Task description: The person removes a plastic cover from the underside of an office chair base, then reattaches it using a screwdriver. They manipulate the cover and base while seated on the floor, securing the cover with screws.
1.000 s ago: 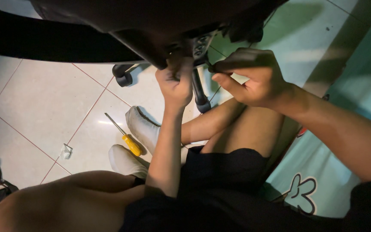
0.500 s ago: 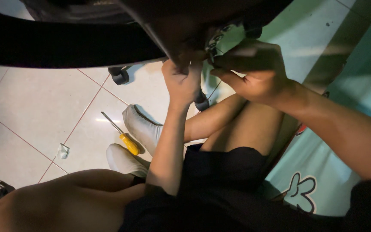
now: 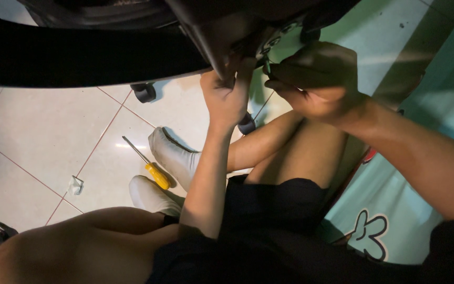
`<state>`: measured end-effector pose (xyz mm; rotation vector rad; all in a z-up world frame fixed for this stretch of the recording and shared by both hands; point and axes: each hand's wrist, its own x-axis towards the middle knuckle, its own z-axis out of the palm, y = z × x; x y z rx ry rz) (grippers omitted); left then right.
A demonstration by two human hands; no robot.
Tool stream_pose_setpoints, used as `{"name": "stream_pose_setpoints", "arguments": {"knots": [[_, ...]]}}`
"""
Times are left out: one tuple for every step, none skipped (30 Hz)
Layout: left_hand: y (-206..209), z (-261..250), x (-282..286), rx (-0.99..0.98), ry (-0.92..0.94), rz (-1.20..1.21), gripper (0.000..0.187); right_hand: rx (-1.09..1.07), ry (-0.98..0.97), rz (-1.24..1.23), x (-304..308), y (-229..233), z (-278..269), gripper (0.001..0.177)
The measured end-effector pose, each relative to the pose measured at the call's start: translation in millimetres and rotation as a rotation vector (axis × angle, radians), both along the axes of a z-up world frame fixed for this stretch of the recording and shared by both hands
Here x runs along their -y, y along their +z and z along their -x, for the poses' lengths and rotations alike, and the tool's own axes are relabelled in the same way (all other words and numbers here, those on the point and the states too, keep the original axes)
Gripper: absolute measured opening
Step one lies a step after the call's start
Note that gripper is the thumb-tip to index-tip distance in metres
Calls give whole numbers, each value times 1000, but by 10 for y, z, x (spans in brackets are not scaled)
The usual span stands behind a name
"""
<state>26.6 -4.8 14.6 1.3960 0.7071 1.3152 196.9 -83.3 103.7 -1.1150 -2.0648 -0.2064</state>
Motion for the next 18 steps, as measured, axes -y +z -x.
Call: {"name": "stream_pose_setpoints", "arguments": {"knots": [[4,-1,-1,4,2,2,16,14,-2,-9,-3,6,1,18],[7,-2,1,9,4,4,15,28,-4,-19,-3,12,1,18],[7,-4,3,13,6,6,13,42,-5,-28,-3,15,1,18],[7,-6,4,23,0,12,12,39,-12,-17,-3,16,2,18],[7,-10,4,33,-7,19,11,36,-19,-6,-1,17,0,18],[8,-15,4,43,-15,25,9,33,-27,5,2,18,-4,18],[7,-15,4,42,-15,28,9,36,-28,2,2,18,-8,18],[6,-16,3,42,-15,30,8,39,-29,-2,1,17,-11,17],[6,-18,4,41,-16,34,7,41,-30,-4,2,19,-15,17],[7,-21,6,44,-13,26,5,44,-29,-1,4,24,-19,18],[10,-23,6,48,-10,18,4,47,-29,1,5,31,-20,18],[13,-23,4,51,-7,9,3,51,-28,2,3,40,-18,19],[17,-17,5,53,-19,10,3,58,-30,3,2,53,-11,19],[20,-7,4,56,-32,11,4,64,-33,4,0,68,-2,19],[24,-2,2,59,-45,11,5,71,-36,4,-4,85,3,20],[27,2,2,49,-49,9,7,80,-40,-16,-4,103,10,19],[31,8,-4,40,-53,6,10,88,-43,-36,-8,120,18,19],[35,14,-11,30,-57,4,14,96,-46,-56,-13,137,23,19]]}}
